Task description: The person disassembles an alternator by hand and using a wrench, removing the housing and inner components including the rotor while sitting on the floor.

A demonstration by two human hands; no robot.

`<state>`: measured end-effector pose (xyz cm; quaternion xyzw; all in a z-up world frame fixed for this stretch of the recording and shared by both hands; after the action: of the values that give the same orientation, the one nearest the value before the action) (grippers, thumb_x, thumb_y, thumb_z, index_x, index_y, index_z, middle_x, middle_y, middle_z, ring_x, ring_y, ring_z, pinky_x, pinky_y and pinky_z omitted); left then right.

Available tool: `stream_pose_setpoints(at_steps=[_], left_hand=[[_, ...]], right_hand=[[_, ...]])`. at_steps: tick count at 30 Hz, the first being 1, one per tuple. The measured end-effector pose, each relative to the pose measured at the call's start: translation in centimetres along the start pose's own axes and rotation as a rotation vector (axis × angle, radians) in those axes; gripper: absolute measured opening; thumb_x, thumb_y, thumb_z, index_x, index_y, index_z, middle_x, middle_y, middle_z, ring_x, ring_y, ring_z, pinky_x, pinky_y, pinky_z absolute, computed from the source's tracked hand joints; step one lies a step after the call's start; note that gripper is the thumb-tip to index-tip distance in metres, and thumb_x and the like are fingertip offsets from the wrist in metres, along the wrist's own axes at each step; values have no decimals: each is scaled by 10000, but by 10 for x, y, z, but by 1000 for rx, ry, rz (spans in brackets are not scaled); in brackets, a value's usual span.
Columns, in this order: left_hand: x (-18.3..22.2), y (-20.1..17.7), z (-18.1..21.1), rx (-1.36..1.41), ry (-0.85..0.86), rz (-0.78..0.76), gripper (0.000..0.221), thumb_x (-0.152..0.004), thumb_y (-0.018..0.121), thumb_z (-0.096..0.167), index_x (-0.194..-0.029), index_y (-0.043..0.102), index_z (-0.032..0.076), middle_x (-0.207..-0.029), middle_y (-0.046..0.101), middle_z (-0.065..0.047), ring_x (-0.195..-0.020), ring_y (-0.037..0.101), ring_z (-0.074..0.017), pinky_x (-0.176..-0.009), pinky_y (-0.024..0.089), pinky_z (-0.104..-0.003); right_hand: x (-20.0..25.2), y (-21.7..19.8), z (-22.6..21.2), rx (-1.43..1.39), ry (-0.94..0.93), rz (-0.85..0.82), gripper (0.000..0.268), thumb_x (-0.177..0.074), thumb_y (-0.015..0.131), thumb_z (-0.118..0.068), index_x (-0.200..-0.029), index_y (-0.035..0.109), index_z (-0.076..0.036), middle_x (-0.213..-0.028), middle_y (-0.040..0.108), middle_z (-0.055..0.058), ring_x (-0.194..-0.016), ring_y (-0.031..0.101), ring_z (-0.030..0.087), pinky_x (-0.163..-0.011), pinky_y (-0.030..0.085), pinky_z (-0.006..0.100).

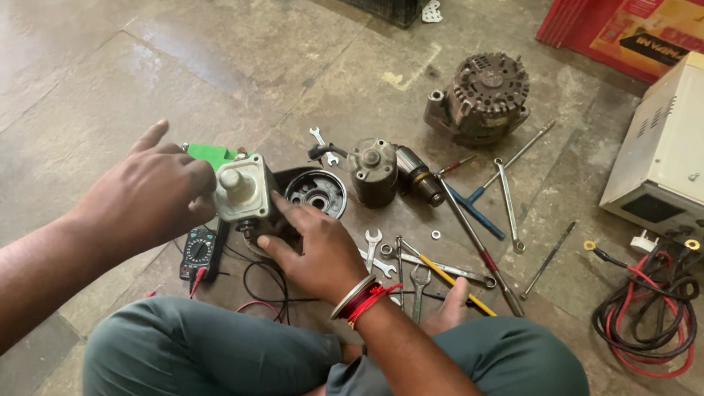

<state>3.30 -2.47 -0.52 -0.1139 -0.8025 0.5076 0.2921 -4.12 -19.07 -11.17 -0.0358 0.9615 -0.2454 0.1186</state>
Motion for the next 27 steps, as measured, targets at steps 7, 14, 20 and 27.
stream_pose_setpoints(at_steps=[7, 14, 20, 27], left_hand=[[2, 7, -6, 74, -13, 194, 325, -983, 530, 372, -955, 636, 67, -939, 734, -120, -1128, 656, -292, -1180, 210, -679], [-2, 15, 1, 103, -60, 152, 449, -1050, 386, 401, -925, 664, 71, -885, 736, -146, -1029, 699, -312, -1140, 394, -529], [2, 6, 5, 16, -112, 82, 504, -1072, 324, 409, -900, 719, 148, -872, 762, -109, -985, 716, -259, -1214, 320, -554], [22, 10, -13, 116, 41, 365, 392, -992, 464, 388, -1189, 682, 128, -1073, 769, -61, -970, 731, -196, -1179, 299, -579]], right_hand=[[1, 3, 0, -5, 6, 1, 670, -874, 730, -392, -1442, 564, -79, -1159, 699, 195, -1066, 685, 357, -928, 535, 420], [2, 4, 2, 0, -23, 18, 687, -883, 735, -405, -1450, 546, -65, -1208, 695, 195, -1105, 675, 364, -944, 531, 422], [2, 5, 2, 7, 9, -7, 696, -880, 728, -413, -1459, 539, -76, -1218, 689, 201, -1107, 673, 368, -946, 529, 425], [3, 4, 3, 2, -5, 1, 687, -884, 727, -403, -1455, 545, -67, -1217, 684, 218, -1097, 675, 379, -941, 535, 431]])
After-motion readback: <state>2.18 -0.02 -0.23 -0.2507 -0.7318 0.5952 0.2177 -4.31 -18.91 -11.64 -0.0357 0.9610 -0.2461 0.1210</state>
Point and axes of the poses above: each hand's wrist, its own x-axis away from the middle knuckle, its own y-axis out of the palm, z = x × y, the point moved 4 cm from there along -x, towards the middle knuckle
